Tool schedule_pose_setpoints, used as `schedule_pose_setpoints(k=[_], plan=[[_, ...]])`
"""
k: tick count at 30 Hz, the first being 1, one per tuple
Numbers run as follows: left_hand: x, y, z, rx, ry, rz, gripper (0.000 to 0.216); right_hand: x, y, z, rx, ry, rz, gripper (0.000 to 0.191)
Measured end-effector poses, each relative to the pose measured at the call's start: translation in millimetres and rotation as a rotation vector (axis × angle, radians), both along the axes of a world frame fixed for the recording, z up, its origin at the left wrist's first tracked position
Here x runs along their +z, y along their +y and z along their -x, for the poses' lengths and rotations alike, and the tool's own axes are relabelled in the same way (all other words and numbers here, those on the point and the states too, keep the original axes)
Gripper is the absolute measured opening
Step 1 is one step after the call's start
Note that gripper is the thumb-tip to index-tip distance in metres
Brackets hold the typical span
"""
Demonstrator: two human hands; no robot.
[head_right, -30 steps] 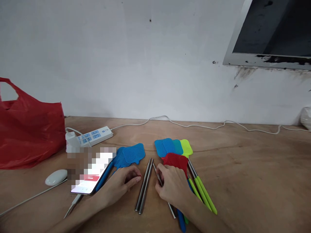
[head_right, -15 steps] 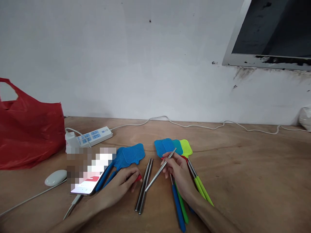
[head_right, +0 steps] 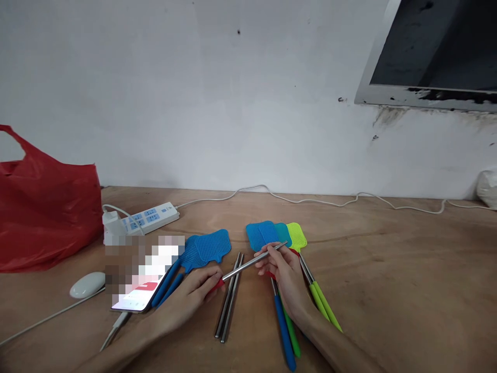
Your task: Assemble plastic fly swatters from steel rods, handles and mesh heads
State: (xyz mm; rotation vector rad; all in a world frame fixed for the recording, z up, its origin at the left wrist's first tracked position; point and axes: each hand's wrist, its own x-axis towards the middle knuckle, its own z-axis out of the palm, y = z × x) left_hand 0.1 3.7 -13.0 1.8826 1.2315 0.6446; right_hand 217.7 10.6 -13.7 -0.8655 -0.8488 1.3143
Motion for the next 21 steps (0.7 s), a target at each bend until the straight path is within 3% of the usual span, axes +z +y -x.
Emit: schedule_pose_setpoints(k=[10, 21], plan=[[2.4, -1.8, -2.2, 0.071, -0.038, -0.017, 0.039, -0.8, -1.5, 1.7, -0.068, -0.002, 0.026, 0.035], [1.9, 0.8, -1.4, 0.044, -0.031, -0.058, 0.036, 0.6, -4.3, 2.9, 0.091, -0.337, -0.048, 0.033]])
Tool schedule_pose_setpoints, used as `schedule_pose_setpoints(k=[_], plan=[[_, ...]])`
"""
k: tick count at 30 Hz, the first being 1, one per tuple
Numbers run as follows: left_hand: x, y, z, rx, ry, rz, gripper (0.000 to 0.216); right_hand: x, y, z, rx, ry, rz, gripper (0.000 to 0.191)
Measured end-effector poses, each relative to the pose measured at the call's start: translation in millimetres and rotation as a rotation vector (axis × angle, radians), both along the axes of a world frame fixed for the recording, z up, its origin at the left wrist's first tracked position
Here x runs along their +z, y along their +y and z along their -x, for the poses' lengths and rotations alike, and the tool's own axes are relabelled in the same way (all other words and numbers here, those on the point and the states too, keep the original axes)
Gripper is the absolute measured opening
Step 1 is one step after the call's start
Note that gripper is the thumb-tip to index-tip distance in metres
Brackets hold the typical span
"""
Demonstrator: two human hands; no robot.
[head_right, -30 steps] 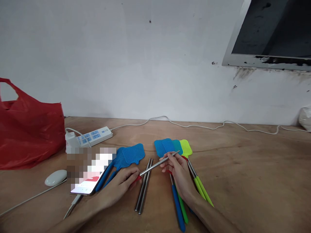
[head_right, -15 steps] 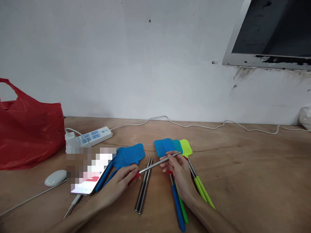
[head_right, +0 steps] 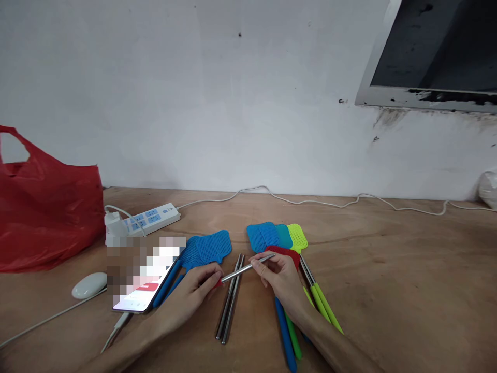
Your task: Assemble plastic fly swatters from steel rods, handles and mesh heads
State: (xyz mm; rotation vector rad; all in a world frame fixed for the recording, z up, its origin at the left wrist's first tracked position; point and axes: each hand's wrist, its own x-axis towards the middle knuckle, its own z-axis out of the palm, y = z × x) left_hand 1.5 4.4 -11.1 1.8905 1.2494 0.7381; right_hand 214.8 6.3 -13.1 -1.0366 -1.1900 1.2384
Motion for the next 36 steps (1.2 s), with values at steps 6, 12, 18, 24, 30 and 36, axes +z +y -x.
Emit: schedule_pose_setpoints(k=[6, 12, 18, 24, 30, 36], plan=[[0.8, -5, -2, -0.004, 0.023, -0.025, 0.036, 0.3, -6, 5, 0.129, 0.003, 0.066, 0.035], [0.0, -7, -6, -0.006, 0.041, -0.046, 0.036, 1.0, -4, 2, 0.138, 0.028, 0.07, 0.033], [3.6, -7, -4, -0.029, 0.084, -0.068, 0.036, 0.9, 0, 4, 0.1, 0.143, 0.054, 0.038], [11.1, -4, 3, -0.107, 0.163, -0.104, 0.039, -3.5, 6, -1, 0.004, 0.092, -0.034, 0.04], [12.2, 2, 6, -0.135, 0.257, -0.154, 0.034, -7.2, 4, 2, 0.018, 0.067, -0.01, 0.047], [19.5, 0, 8, -0.158, 0.314, -0.176, 0.031, -4.4, 2, 4, 0.087, -0.021, 0.008, 0.05]])
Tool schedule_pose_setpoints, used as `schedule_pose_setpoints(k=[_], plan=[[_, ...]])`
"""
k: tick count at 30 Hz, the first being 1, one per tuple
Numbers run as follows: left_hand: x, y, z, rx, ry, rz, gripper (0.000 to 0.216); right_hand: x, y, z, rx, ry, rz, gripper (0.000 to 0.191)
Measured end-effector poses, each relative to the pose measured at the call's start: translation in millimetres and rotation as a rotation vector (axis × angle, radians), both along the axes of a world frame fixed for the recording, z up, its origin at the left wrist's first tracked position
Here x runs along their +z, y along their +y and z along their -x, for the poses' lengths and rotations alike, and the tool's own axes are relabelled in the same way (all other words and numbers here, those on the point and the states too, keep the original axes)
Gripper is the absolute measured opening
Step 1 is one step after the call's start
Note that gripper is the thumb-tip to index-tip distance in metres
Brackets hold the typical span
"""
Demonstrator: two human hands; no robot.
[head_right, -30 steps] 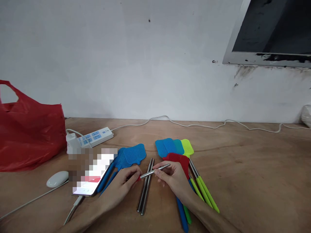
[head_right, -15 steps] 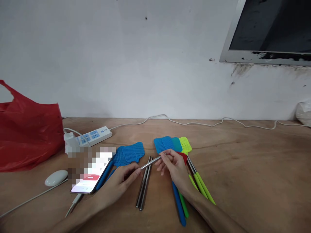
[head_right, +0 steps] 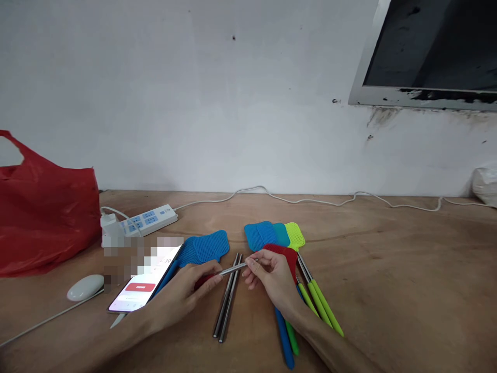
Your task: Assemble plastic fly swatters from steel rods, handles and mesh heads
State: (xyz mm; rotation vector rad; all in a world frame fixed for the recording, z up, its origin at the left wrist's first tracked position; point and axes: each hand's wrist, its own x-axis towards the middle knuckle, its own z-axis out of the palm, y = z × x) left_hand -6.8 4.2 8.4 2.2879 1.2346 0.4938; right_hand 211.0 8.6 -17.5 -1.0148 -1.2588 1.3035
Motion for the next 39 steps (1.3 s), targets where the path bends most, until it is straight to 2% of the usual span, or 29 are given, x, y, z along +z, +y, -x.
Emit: schedule_pose_setpoints(k=[3, 6, 7, 10, 13, 17, 22, 28, 32, 39], plan=[[3.3, -2, -2, 0.003, 0.027, -0.023, 0.032, 8.6, 8, -12, -0.024, -0.106, -0.057, 0.04], [2.5, -3, -2, 0.02, 0.075, -0.052, 0.03, 19.9, 20, -34, -0.241, -0.58, -0.377, 0.033], [1.5, -3, -1, 0.026, 0.093, -0.062, 0.03, 22.6, 23, -43, -0.268, -0.749, -0.48, 0.032], [-1.1, -4, 4, 0.037, 0.143, -0.092, 0.03, 23.3, 29, -64, -0.07, -1.091, -0.709, 0.047], [-1.9, -4, 10, 0.021, 0.179, -0.118, 0.03, 14.3, 28, -71, -0.009, -1.256, -0.724, 0.067], [-3.7, -4, 12, 0.005, 0.201, -0.149, 0.029, 4.6, 24, -67, 0.027, -1.279, -0.682, 0.07], [-9.7, -5, 12, 0.006, 0.211, -0.172, 0.029, 3.8, 23, -63, 0.045, -1.227, -0.641, 0.064], [-15.7, -8, 13, -0.001, 0.26, -0.206, 0.028, 1.8, 21, -63, 0.07, -1.157, -0.57, 0.073], [-17.3, -9, 16, 0.018, 0.255, -0.208, 0.028, 3.3, 17, -63, 0.058, -1.153, -0.563, 0.067], [-14.2, -10, 22, 0.001, 0.25, -0.176, 0.028, 6.1, 10, -62, 0.072, -1.045, -0.598, 0.074]])
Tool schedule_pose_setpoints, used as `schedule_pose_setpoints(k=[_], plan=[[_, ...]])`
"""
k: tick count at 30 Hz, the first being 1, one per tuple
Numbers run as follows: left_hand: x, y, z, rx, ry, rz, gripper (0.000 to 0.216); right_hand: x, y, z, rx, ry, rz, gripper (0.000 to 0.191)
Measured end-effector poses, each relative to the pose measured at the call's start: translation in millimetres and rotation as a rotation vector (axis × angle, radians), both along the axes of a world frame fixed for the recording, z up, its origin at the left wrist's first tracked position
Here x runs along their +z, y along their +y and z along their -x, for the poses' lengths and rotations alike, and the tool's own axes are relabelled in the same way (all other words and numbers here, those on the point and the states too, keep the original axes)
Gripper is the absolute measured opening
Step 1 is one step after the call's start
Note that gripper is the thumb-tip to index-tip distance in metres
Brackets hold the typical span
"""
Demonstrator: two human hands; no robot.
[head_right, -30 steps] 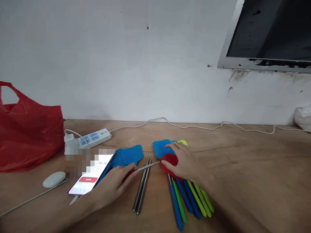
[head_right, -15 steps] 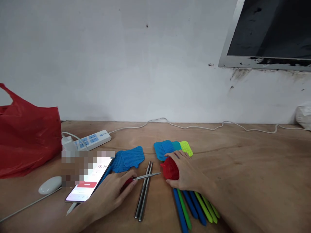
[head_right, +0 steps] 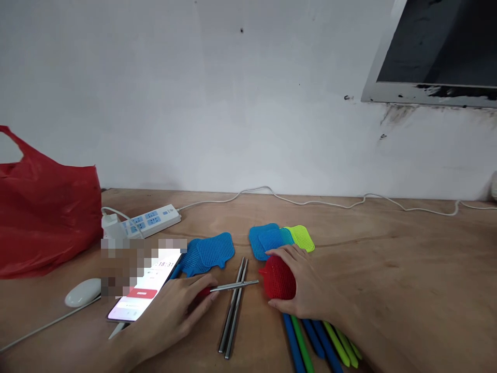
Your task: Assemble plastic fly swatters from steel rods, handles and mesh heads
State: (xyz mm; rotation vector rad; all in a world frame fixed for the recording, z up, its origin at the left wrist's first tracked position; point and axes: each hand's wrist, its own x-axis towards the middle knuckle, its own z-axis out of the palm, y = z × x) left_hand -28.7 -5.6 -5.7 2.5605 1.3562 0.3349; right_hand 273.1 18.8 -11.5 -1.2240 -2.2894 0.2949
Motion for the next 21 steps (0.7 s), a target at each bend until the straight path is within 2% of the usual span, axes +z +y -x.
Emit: schedule_pose_setpoints(k=[7, 21], plan=[[-0.3, 7.6, 5.7, -0.021, 0.01, -0.062, 0.025, 5.4, -5.4, 1.2, 0.142, 0.028, -0.115, 0.073], [-2.1, 9.7, 7.8, -0.055, 0.018, -0.089, 0.025, 5.0, -7.0, -0.4, 0.204, -0.003, -0.179, 0.062]])
